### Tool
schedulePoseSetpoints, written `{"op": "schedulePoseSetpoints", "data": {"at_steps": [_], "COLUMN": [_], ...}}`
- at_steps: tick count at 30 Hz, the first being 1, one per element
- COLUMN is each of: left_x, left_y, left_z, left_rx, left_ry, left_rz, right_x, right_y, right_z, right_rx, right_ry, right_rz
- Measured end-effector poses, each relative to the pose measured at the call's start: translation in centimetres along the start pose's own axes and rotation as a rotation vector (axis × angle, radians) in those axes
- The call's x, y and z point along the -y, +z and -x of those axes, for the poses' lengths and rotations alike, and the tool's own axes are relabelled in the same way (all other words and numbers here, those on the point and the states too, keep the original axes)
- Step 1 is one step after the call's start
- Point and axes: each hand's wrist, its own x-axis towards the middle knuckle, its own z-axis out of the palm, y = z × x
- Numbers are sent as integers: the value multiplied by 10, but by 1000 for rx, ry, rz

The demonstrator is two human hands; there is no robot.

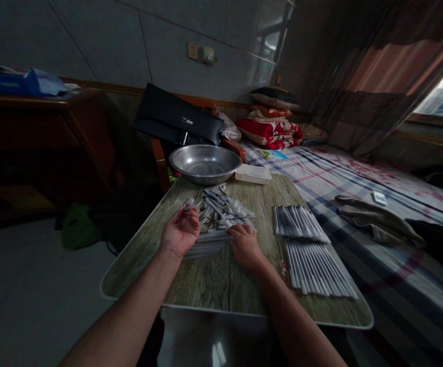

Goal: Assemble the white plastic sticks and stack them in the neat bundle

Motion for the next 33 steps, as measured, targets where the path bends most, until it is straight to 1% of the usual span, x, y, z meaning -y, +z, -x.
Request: {"op": "schedulePoseSetpoints", "data": {"at_steps": [6,10,17,20,22,23,25,27,29,33], "left_x": [-5,-7,-6,0,4,6,7,7,7,6], "left_y": [-5,-4,-8,-12,-12,-12,-11,-10,-10,-10], "left_z": [-4,-5,-6,-8,-9,-10,-10,-11,-12,-11], "left_rx": [-13,-40,-23,-23,-24,-27,-32,-33,-28,-19], "left_ry": [26,46,40,23,14,12,13,18,25,19], "left_rz": [-4,-8,-27,-55,-69,-73,-74,-71,-69,-77], "right_x": [-4,-5,-10,-4,5,12,25,35,41,41], "right_y": [0,0,1,0,-2,-3,-4,-3,-1,3], "right_z": [0,0,-1,2,5,8,13,17,19,20], "right_rx": [-26,-30,-47,-78,-81,-60,32,118,161,177], "right_ry": [2,-2,13,5,-40,-86,-210,-292,-314,-323], "right_rz": [-43,-88,-106,-90,-68,-56,-39,-20,1,14]}}
